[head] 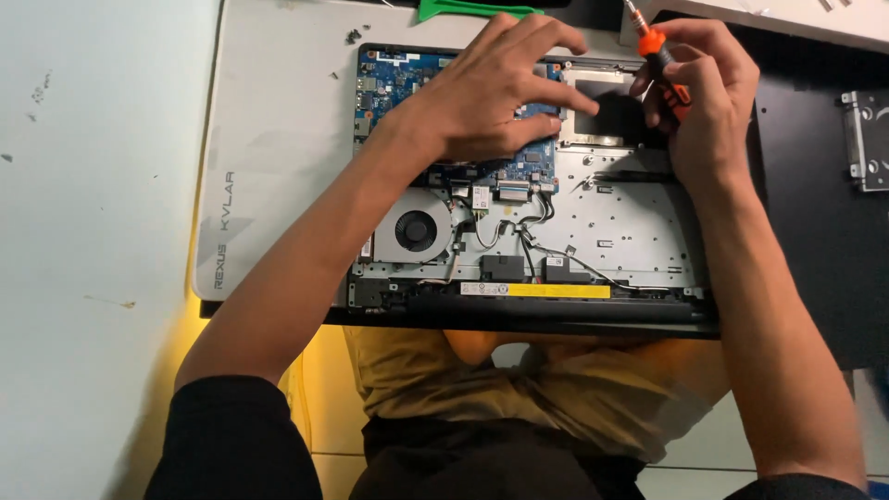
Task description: Disconnecting internal ribbon cables and components from a laptop motherboard using a screwdriver and hands.
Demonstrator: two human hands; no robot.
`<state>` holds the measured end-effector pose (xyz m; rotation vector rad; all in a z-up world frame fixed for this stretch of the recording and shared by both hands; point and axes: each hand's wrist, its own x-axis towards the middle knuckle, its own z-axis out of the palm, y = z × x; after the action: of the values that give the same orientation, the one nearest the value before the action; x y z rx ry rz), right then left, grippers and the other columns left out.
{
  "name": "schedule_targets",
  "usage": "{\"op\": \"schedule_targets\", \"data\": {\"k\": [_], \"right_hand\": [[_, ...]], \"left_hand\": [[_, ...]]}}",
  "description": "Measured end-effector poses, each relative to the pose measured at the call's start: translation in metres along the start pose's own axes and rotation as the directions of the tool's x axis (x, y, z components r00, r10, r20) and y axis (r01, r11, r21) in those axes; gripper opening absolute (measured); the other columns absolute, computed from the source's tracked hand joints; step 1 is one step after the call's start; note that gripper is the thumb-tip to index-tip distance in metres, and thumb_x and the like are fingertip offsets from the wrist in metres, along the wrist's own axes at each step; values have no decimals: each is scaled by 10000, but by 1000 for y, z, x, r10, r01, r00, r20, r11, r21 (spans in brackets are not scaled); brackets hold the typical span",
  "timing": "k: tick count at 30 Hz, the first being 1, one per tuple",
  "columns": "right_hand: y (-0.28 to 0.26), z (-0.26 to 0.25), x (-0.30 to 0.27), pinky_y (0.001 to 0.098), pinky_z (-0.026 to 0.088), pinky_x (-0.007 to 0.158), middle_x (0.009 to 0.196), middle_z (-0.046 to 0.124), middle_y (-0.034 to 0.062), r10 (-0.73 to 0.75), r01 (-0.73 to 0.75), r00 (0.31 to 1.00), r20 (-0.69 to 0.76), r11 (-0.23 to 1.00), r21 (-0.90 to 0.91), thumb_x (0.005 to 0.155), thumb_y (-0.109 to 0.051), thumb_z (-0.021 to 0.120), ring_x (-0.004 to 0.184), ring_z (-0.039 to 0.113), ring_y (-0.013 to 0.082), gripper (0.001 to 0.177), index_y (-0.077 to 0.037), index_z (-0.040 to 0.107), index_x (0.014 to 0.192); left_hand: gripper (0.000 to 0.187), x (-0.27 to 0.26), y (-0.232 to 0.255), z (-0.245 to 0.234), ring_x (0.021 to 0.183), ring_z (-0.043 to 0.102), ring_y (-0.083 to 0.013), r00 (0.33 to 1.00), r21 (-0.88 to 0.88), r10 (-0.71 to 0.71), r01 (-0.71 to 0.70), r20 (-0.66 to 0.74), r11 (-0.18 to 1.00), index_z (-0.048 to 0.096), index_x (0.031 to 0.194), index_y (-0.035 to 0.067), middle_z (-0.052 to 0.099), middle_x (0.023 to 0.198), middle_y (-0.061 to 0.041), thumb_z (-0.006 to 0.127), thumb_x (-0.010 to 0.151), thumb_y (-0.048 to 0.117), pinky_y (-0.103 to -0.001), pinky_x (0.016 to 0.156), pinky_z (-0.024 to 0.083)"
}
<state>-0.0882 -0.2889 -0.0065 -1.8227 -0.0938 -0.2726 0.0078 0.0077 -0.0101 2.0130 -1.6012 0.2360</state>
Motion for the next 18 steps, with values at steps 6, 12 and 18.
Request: {"op": "schedule_targets", "data": {"k": [6, 12, 18], "right_hand": [[1, -3, -4, 258, 487, 613, 1026, 704, 164, 14, -15, 1000, 12, 999, 41, 1116, -96, 519, 788, 651, 185, 364, -43, 714, 1419], [-8, 4, -4, 258, 491, 633, 1005, 713, 194, -6, 6, 995, 101, 1000, 8, 1132, -39, 517, 750, 601, 201, 370, -10, 706, 1449], [-3, 1, -8, 278, 488, 663, 1020, 713, 219, 39, -36, 995, 95, 999, -38, 1132, -34, 498, 733, 581, 218, 380, -9, 700, 1453]], "left_hand": [[163, 5, 8, 8, 1445, 589, -381, 995, 8, 98, -98, 28, 995, 822, 1077, 149, 637, 1523, -180, 731, 1090, 282, -644, 1214, 356], [226, 1, 2, 10, 1430, 595, -382, 996, 35, -18, 15, 87, 999, 846, 1204, 216, 667, 1467, -201, 769, 1037, 347, -693, 1232, 377], [339, 5, 7, 19, 1351, 600, -375, 996, 89, 7, -15, 84, 996, 836, 1258, 167, 633, 1446, -180, 805, 1018, 404, -651, 1183, 463]]}}
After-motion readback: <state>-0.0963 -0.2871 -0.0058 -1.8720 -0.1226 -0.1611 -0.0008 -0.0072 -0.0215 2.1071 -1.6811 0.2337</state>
